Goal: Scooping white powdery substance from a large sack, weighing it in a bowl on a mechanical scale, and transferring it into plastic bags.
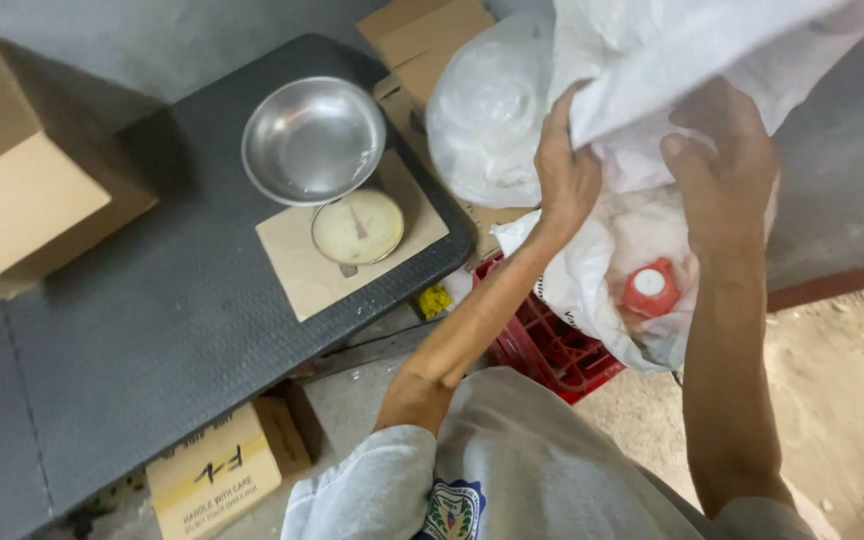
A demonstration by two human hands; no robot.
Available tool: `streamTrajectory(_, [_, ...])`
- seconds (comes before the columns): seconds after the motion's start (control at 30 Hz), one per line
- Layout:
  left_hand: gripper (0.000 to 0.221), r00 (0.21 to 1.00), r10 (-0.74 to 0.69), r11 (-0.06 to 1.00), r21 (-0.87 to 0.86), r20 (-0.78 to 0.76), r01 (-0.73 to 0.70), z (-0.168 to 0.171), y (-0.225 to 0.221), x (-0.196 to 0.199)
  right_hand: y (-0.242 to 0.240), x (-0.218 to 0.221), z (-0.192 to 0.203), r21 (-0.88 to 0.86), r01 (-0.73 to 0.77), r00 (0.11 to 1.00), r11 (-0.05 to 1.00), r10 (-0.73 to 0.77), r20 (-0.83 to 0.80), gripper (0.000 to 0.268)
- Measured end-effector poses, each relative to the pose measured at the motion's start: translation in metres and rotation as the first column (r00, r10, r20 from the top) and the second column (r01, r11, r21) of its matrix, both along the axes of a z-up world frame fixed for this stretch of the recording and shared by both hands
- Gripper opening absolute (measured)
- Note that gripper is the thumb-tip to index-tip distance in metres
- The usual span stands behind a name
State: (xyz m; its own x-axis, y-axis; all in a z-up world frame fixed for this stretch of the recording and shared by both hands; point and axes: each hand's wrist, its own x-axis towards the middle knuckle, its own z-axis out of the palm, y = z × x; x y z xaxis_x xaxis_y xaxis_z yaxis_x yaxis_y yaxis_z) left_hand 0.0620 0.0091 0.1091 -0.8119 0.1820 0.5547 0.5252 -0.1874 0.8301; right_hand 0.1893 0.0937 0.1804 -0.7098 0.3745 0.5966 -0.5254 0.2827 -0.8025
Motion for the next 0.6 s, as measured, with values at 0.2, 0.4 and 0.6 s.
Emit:
streamTrajectory(0.2, [0.055, 0.946, -0.071, 0.990, 0.135, 0.315, 0.029, 0.010, -0.023, -0.049, 0.017, -0.058, 0.005, 0.539, 0.305, 0.933, 0.785, -0.361, -0.002, 0.010])
streamTrajectory(0.4, [0.049, 0.995, 0.026, 0.977, 0.207, 0.094, -0.045, 0.019, -0.040, -0.128, -0.016, -0.107, 0.058, 0.836, 0.406, 0.892, 0.368, -0.361, -0.274, 0.057])
streamTrajectory(0.6, [0.055, 0.987, -0.103, 0.941, 0.334, 0.125, 0.056, 0.048, -0.057, -0.231, -0.029, -0.169, 0.065, 0.544, 0.316, 0.906, 0.777, -0.418, 0.071, 0.039])
